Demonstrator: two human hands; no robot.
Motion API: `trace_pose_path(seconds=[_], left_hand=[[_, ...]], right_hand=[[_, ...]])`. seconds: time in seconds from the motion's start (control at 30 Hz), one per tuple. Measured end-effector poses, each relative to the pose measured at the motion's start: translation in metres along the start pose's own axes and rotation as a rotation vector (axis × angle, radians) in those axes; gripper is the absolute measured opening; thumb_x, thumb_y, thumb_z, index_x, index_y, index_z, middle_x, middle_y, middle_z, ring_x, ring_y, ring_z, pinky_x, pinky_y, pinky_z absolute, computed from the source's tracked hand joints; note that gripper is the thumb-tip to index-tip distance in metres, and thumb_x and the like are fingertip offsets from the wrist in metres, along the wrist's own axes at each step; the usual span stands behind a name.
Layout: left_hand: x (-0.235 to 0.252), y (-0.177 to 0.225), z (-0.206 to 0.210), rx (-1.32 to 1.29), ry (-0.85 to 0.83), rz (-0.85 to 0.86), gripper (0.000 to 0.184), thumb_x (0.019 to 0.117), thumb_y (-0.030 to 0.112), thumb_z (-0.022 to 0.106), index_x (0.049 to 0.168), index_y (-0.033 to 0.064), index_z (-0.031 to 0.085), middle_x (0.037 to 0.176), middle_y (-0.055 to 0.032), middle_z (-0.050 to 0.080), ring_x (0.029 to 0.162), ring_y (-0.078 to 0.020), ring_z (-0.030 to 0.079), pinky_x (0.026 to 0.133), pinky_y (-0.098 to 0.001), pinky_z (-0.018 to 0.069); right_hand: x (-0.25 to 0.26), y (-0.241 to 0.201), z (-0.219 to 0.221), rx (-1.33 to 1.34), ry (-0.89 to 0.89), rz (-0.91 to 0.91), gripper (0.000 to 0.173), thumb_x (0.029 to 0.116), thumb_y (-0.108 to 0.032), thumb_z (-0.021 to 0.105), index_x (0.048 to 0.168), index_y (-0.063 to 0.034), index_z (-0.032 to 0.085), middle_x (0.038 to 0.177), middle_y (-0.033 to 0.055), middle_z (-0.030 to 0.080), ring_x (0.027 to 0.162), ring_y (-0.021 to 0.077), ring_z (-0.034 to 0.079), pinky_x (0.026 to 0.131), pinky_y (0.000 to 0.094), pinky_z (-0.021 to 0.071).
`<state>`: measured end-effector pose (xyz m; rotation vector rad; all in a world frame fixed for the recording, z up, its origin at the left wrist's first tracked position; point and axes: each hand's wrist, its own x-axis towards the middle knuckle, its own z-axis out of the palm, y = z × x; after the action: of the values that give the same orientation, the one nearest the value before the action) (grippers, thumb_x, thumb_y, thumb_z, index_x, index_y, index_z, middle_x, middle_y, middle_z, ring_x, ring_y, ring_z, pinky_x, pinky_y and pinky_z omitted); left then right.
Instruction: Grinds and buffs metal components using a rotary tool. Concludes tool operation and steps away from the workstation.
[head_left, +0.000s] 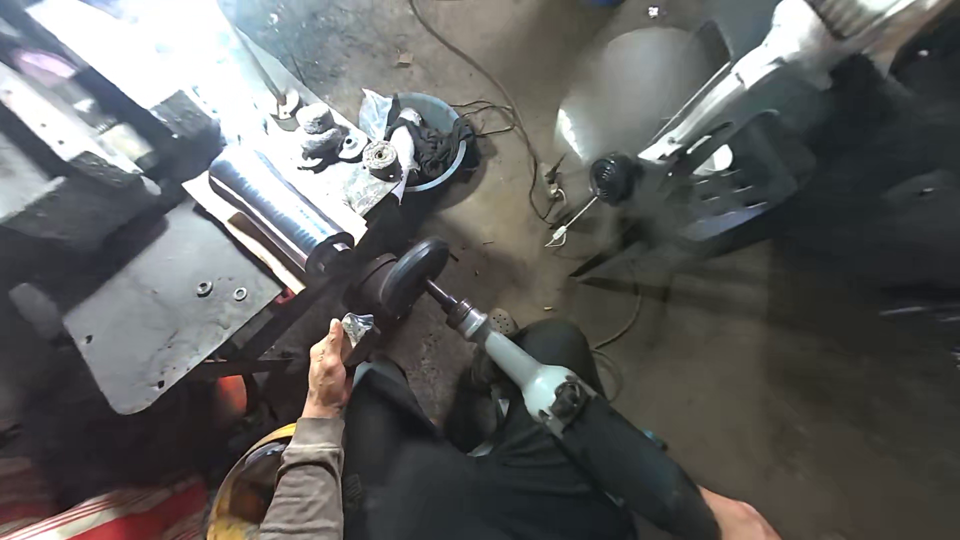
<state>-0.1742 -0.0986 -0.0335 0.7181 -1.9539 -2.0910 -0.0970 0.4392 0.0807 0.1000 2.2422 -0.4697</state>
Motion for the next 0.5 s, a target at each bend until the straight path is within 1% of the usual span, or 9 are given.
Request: trace_pose_path(seconds=[0.07, 0.13, 0.17, 0.23, 0.3, 0.4, 0.5], left_hand=[[0.001, 0.001, 0.000, 0.004, -0.016, 0.025, 0.052, 0.1099, 0.046, 0.035, 0.101, 0.0086, 0.070, 0.091, -0.0046, 0.074, 0.083, -0.0171, 0.073, 0.074, -0.0386, 0.0634], [0.003, 0.004, 0.001, 0.034, -0.032, 0.055, 0.049, 0.1096, 0.046, 0.038, 0.100, 0.0097, 0.070, 0.091, -0.0030, 0.075, 0.084, -0.0159, 0.073, 0.075, -0.0384, 0.0635], [0.004, 0.005, 0.002, 0.064, -0.032, 0.069, 0.048, 0.1100, 0.043, 0.039, 0.099, 0.0096, 0.071, 0.090, -0.0022, 0.074, 0.084, -0.0149, 0.073, 0.076, -0.0378, 0.0634], [0.007, 0.008, 0.004, 0.137, -0.026, 0.075, 0.045, 0.1107, 0.038, 0.038, 0.097, 0.0099, 0.071, 0.088, 0.0005, 0.074, 0.085, -0.0111, 0.072, 0.080, -0.0351, 0.0625], [0.008, 0.012, 0.006, 0.181, -0.028, 0.069, 0.044, 0.1108, 0.035, 0.039, 0.094, 0.0094, 0.071, 0.087, 0.0010, 0.073, 0.085, -0.0096, 0.072, 0.081, -0.0336, 0.0618], [0.010, 0.016, 0.009, 0.226, -0.045, 0.056, 0.044, 0.1106, 0.034, 0.041, 0.090, 0.0098, 0.070, 0.083, 0.0018, 0.072, 0.082, -0.0080, 0.071, 0.080, -0.0314, 0.0615], [0.012, 0.017, 0.011, 0.273, -0.044, 0.058, 0.044, 0.1097, 0.037, 0.043, 0.083, 0.0124, 0.068, 0.076, 0.0039, 0.069, 0.075, -0.0063, 0.068, 0.074, -0.0295, 0.0595]], right_hand=[[-0.002, 0.001, 0.002, -0.003, 0.008, -0.015, 0.052, 0.0824, -0.036, 0.082, 0.115, 0.0029, 0.069, 0.100, 0.0263, 0.073, 0.098, 0.0453, 0.072, 0.088, 0.0686, 0.0534], [-0.003, 0.000, 0.001, 0.014, 0.012, -0.037, 0.053, 0.0817, -0.036, 0.083, 0.116, 0.0028, 0.069, 0.100, 0.0259, 0.074, 0.098, 0.0446, 0.072, 0.089, 0.0678, 0.0537], [-0.003, 0.000, 0.000, 0.022, 0.012, -0.040, 0.052, 0.0810, -0.035, 0.083, 0.115, 0.0028, 0.070, 0.100, 0.0256, 0.074, 0.097, 0.0443, 0.072, 0.089, 0.0677, 0.0539], [-0.002, -0.001, -0.002, 0.040, 0.001, -0.037, 0.050, 0.0801, -0.032, 0.083, 0.113, 0.0032, 0.070, 0.099, 0.0260, 0.073, 0.097, 0.0445, 0.072, 0.088, 0.0680, 0.0536], [-0.001, 0.000, -0.002, 0.046, -0.004, -0.036, 0.048, 0.0795, -0.030, 0.084, 0.112, 0.0024, 0.070, 0.099, 0.0252, 0.074, 0.097, 0.0438, 0.072, 0.088, 0.0678, 0.0536], [0.000, 0.000, -0.004, 0.051, -0.003, -0.036, 0.049, 0.0798, -0.032, 0.084, 0.112, 0.0016, 0.071, 0.099, 0.0249, 0.074, 0.097, 0.0439, 0.072, 0.088, 0.0677, 0.0536], [0.000, 0.001, -0.004, 0.054, -0.003, -0.046, 0.049, 0.0802, -0.033, 0.084, 0.113, 0.0009, 0.071, 0.098, 0.0248, 0.074, 0.096, 0.0439, 0.072, 0.087, 0.0678, 0.0537]])
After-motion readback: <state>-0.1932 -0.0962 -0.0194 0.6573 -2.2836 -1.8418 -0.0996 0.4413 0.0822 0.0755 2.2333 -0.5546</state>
